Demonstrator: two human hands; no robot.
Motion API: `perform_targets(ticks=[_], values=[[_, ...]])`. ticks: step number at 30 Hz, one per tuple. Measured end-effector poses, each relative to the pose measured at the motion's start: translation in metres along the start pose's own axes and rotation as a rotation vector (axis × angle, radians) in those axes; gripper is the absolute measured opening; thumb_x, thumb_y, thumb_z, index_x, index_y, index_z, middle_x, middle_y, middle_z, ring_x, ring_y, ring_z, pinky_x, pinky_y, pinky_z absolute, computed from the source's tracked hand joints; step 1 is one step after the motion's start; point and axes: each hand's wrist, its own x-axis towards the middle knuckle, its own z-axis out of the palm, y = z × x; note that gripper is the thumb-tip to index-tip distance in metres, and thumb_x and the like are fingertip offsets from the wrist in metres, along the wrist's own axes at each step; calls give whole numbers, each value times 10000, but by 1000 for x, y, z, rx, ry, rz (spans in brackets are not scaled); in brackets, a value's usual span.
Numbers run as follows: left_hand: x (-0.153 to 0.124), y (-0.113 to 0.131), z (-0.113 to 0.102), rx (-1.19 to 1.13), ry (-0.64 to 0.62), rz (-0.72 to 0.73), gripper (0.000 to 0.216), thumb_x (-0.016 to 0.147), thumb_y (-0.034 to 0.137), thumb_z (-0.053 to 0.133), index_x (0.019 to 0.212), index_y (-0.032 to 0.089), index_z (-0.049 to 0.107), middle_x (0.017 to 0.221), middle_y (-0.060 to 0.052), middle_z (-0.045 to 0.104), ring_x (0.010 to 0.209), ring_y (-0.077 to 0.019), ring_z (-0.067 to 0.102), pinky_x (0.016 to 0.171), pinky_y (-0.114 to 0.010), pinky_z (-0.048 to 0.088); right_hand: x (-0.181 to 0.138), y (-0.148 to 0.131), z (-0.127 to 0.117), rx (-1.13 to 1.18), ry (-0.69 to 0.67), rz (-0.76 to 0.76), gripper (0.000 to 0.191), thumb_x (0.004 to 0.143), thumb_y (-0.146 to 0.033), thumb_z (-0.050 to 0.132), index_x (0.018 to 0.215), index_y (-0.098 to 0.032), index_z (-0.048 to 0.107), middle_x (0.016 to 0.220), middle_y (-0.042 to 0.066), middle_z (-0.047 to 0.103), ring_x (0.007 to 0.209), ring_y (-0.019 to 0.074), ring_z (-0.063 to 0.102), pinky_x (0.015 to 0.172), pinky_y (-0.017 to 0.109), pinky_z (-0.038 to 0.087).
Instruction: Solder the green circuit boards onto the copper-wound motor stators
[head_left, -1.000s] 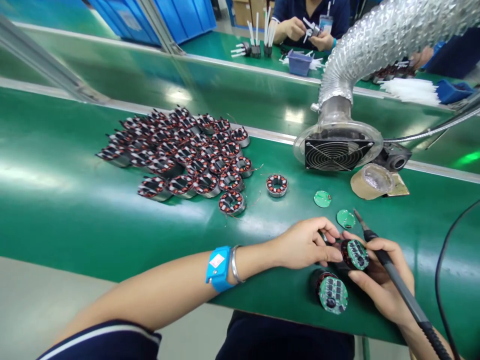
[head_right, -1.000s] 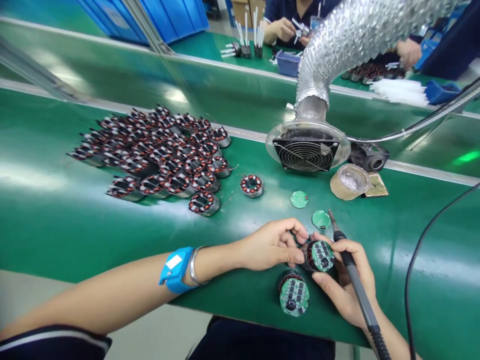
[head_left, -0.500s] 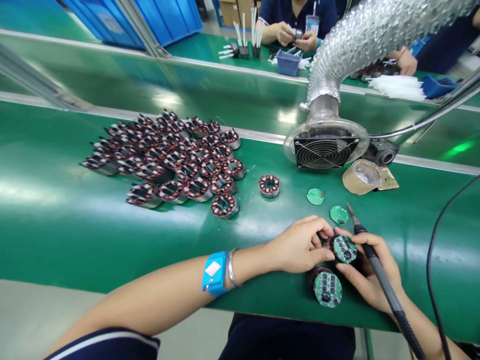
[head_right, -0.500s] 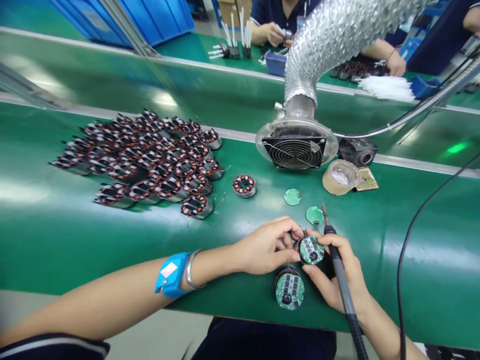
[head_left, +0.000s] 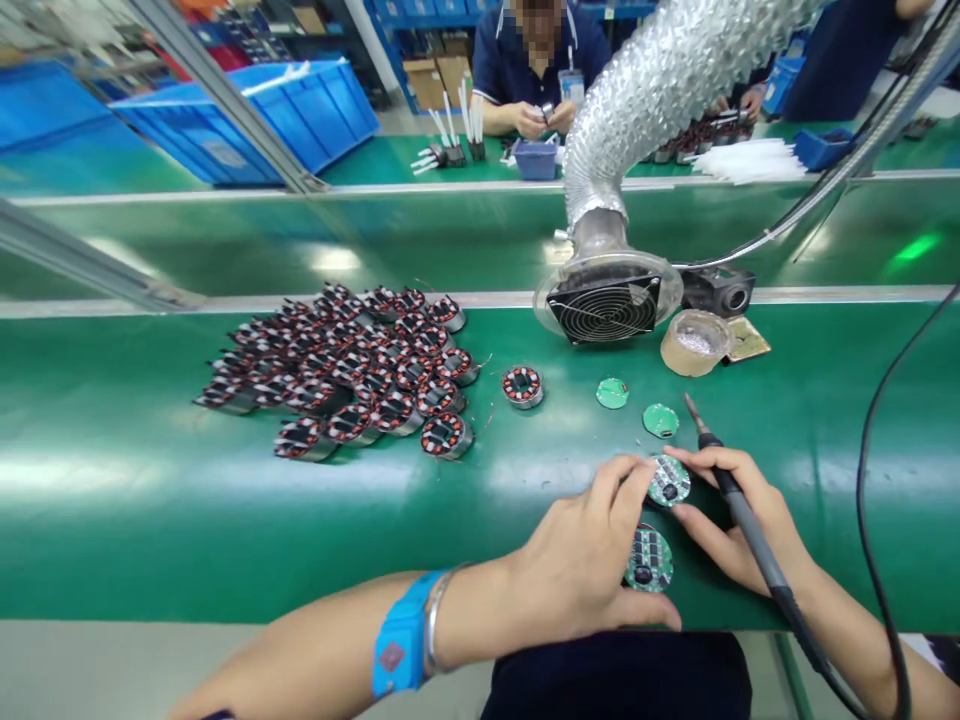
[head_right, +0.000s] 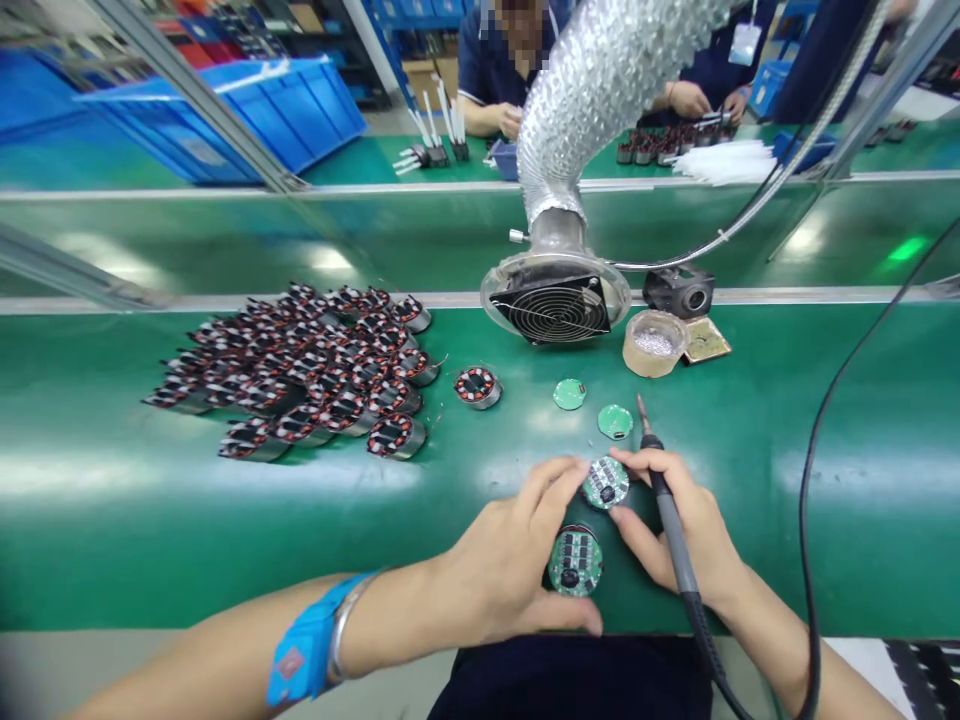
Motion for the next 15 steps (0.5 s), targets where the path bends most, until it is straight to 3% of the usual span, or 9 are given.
perform_targets(ticks=[4, 7, 9, 11, 13, 15], values=[[3, 7, 3, 90, -77, -157, 1099, 692, 419, 745, 1500, 186, 38, 1462, -250, 322, 1217, -446, 509, 900, -607, 514, 1, -5, 11, -27, 28, -28, 394, 838, -285, 674, 1169, -264, 463, 1158, 51, 691, 934, 168, 713, 835, 277, 588], [9, 3, -12, 31, -144, -204, 1116, 627, 425, 781, 1500, 182, 132, 1437, -216, 373, 1197, -419, 517, 935, -582, 495, 4, -7, 16, -40, 23, -51, 371, 852, -280, 655, 1179, -261, 480, 1097, 35, 700, 855, 144, 715, 778, 247, 594], [13, -6, -21, -85, -169, -209, 940, 651, 429, 768, 1436, 180, 314, 1321, -170, 492, 1064, -329, 598, 867, -492, 543, 5, -9, 17, -59, 30, -71, 383, 850, -285, 655, 1189, -253, 481, 1113, 43, 694, 868, 149, 708, 791, 257, 591], [17, -17, -25, -238, -147, -241, 611, 731, 375, 708, 1264, 156, 504, 1129, -118, 600, 862, -219, 638, 730, -367, 568, 5, -10, 18, -71, 58, -100, 390, 847, -286, 653, 1189, -241, 471, 1181, 68, 675, 931, 166, 699, 844, 283, 581], [18, -30, -24, -376, -100, -290, 357, 778, 311, 660, 1081, 135, 589, 955, -77, 647, 732, -155, 625, 638, -280, 542, 5, -11, 20, -71, 84, -127, 379, 850, -280, 644, 1181, -230, 466, 1220, 88, 663, 994, 180, 688, 888, 298, 568], [17, -40, -18, -442, -59, -335, 244, 788, 293, 660, 965, 129, 621, 811, -43, 657, 661, -130, 609, 602, -244, 516, 6, -12, 22, -67, 93, -149, 357, 863, -268, 628, 1177, -224, 466, 1214, 94, 669, 1028, 182, 681, 908, 295, 560]])
